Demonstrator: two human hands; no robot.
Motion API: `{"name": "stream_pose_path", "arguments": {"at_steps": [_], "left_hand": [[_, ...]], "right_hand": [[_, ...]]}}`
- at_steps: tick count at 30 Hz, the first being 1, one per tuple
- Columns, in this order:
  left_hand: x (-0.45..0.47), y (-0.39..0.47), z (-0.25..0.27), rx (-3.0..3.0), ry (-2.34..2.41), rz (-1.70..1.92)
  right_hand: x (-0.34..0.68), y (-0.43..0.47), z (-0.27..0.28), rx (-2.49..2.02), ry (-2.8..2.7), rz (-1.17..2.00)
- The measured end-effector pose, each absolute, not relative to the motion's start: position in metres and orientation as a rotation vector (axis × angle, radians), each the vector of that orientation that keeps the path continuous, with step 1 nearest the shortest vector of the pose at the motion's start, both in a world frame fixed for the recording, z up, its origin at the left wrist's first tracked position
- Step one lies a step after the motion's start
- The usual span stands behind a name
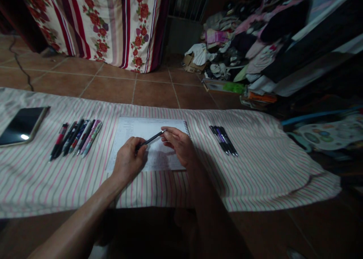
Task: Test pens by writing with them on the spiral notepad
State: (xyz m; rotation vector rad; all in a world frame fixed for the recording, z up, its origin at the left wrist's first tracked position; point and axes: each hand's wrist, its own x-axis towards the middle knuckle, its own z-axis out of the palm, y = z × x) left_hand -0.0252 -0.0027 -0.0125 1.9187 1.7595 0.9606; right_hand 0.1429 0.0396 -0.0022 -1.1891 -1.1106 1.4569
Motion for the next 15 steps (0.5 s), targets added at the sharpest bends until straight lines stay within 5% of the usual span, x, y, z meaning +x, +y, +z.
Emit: {"name": "stream_pose_path", "arguments": {"at_steps": [15], "left_hand": [[-0.0239, -0.0049, -0.0136, 1.951, 1.720, 0.984]], "right_hand": [[0.1427, 0.0408, -0.0013, -1.256, -1.115, 1.406]]}}
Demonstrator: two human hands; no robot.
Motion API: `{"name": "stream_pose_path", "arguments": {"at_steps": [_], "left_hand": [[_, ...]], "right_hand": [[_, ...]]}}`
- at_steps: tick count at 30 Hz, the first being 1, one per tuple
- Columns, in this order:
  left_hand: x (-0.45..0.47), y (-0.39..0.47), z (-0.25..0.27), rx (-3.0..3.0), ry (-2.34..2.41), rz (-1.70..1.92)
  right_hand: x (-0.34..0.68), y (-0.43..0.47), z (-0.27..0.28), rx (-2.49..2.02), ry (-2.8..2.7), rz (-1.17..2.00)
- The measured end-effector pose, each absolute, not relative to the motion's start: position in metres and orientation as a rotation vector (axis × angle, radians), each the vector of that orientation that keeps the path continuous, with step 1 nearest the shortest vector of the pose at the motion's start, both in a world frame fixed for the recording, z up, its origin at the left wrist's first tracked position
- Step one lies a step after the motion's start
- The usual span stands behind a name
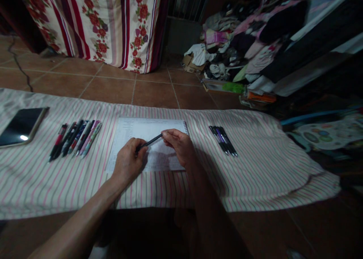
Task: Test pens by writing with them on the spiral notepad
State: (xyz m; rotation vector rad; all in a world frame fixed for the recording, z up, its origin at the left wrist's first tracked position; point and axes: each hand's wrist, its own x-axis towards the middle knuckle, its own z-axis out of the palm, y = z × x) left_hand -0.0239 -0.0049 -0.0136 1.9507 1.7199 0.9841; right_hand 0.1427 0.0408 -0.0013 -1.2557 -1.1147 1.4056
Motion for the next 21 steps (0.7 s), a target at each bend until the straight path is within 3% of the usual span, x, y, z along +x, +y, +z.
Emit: {"name": "stream_pose_path", "arguments": {"at_steps": [6, 14, 21], "left_hand": [[-0.0240, -0.0067, -0.0139, 2.002, 1.736, 0.995], [-0.0236, -0.0044, -0.0135, 1.856, 1.724, 0.968], [-0.0230, -0.0036, -0.0134, 1.798, 1.695, 0.941]], "right_hand": [[0.1391, 0.0411, -0.0024, -1.267, -1.147, 1.334], [0.1415, 0.0382, 0.0047, -1.170, -0.980, 1.551], [0.1443, 0.0394, 0.0033, -1.211, -0.967, 1.551]]}}
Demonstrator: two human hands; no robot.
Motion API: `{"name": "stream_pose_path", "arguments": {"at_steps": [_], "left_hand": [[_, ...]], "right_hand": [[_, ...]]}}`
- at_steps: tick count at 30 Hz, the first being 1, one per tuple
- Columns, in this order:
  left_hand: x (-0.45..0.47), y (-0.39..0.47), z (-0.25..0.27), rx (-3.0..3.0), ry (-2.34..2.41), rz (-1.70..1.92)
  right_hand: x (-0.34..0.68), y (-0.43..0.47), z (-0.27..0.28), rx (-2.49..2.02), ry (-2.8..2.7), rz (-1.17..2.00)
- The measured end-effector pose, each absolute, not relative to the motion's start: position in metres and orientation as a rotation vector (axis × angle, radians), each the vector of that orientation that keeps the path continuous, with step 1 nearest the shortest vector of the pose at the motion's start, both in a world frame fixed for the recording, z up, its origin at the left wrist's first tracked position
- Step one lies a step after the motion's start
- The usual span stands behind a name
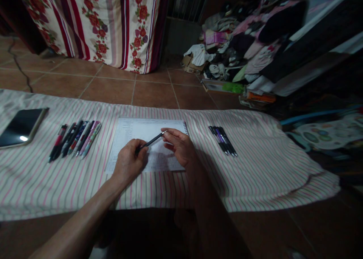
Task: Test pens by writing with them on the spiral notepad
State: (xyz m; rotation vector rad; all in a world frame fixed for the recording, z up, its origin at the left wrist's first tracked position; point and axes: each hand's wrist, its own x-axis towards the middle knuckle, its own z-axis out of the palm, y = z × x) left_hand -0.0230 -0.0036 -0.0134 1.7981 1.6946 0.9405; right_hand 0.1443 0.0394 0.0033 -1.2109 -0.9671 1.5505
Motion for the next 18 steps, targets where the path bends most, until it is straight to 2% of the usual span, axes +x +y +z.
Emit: {"name": "stream_pose_path", "arguments": {"at_steps": [11, 18], "left_hand": [[-0.0216, -0.0050, -0.0128, 1.894, 1.707, 0.994], [-0.0210, -0.0024, -0.0146, 1.715, 1.677, 0.948]], "right_hand": [[0.1379, 0.0378, 0.0022, -1.238, -1.004, 1.443], [0.1403, 0.0362, 0.0013, -1.125, -0.989, 1.565]]}}
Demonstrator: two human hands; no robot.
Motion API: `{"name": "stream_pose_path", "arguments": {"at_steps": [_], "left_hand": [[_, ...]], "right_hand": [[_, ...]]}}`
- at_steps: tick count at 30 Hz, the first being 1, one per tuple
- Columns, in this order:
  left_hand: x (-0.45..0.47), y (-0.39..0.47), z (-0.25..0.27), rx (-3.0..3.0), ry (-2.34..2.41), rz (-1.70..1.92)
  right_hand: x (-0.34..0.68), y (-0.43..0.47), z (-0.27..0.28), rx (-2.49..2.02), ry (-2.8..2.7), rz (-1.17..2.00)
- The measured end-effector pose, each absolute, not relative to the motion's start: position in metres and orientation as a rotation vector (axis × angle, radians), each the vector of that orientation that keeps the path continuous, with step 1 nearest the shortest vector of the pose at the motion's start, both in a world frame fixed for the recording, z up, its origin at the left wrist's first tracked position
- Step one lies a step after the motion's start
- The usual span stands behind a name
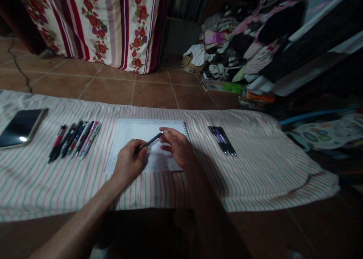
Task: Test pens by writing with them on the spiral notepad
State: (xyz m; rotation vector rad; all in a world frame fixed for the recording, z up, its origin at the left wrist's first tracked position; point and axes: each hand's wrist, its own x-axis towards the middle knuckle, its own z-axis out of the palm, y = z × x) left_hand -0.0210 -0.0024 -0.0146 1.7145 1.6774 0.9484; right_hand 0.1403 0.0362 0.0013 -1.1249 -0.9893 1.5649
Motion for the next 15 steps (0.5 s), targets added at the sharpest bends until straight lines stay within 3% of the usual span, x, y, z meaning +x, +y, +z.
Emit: {"name": "stream_pose_path", "arguments": {"at_steps": [15], "left_hand": [[-0.0215, -0.0044, -0.0149, 1.785, 1.691, 0.970]], "right_hand": [[0.1347, 0.0363, 0.0018, -1.240, -0.981, 1.451]]}}
